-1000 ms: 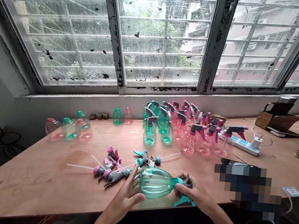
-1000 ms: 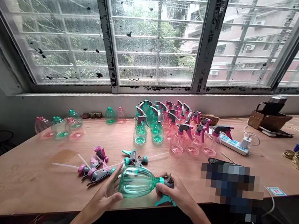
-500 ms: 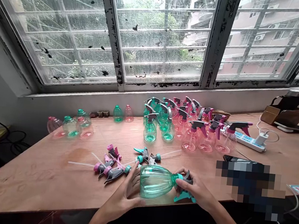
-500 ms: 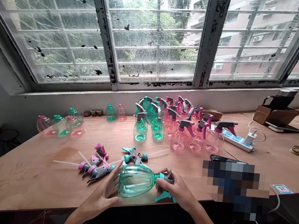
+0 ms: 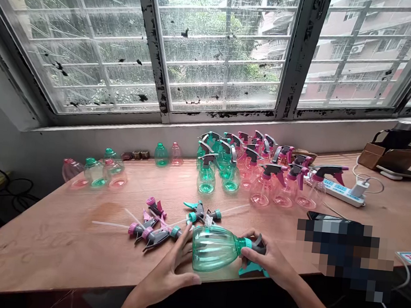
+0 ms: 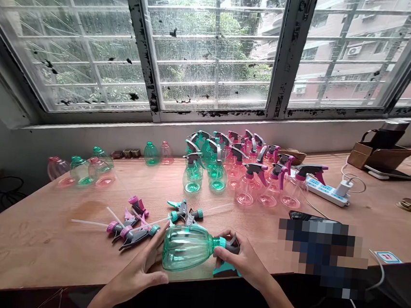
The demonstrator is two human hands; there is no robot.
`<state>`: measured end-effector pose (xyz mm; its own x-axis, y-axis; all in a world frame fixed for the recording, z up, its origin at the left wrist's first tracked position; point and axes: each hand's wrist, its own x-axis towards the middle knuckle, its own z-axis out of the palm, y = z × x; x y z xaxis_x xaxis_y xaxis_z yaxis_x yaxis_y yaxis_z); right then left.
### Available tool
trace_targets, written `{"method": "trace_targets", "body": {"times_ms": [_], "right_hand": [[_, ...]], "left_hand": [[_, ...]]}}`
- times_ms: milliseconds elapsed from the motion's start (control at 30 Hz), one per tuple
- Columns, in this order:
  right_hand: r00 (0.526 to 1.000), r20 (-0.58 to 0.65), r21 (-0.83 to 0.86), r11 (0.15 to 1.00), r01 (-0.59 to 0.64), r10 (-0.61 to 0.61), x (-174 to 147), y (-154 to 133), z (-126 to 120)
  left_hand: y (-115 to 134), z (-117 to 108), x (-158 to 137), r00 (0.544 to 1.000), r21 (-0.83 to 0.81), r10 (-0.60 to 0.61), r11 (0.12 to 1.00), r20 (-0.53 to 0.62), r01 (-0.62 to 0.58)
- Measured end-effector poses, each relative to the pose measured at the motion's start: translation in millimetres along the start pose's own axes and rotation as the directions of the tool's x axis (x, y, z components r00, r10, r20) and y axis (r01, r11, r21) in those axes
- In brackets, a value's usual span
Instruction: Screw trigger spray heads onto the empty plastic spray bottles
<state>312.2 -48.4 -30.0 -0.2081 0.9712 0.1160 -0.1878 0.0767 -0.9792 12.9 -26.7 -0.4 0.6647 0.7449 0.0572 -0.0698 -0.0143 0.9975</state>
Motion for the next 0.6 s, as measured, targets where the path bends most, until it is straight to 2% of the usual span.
{"method": "trace_targets", "body": {"times_ms": [233,433,600], "right_hand": [[1.000,-0.005,0.015,1.000,-0.011,0.011,0.2,-2.9,0.4],[0.999,0.029,-0.001,1.000,-0.025,0.025,0.4,-2.4,0.0],[0.999,0.036,-0.023,0.999,-0.033,0.034,-1.3,-2.8,0.3]], "left_hand": [[3.0,-0.4,0.7,0.999,0.025,-0.021,0.999,0.035,0.021],[-3.2,-2.4,0.3,0.998,0.007,-0.047,0.999,-0.036,0.047],[-2.9,-4.0,0.8,0.999,-0.029,-0.047,0.998,0.003,0.047]]}}
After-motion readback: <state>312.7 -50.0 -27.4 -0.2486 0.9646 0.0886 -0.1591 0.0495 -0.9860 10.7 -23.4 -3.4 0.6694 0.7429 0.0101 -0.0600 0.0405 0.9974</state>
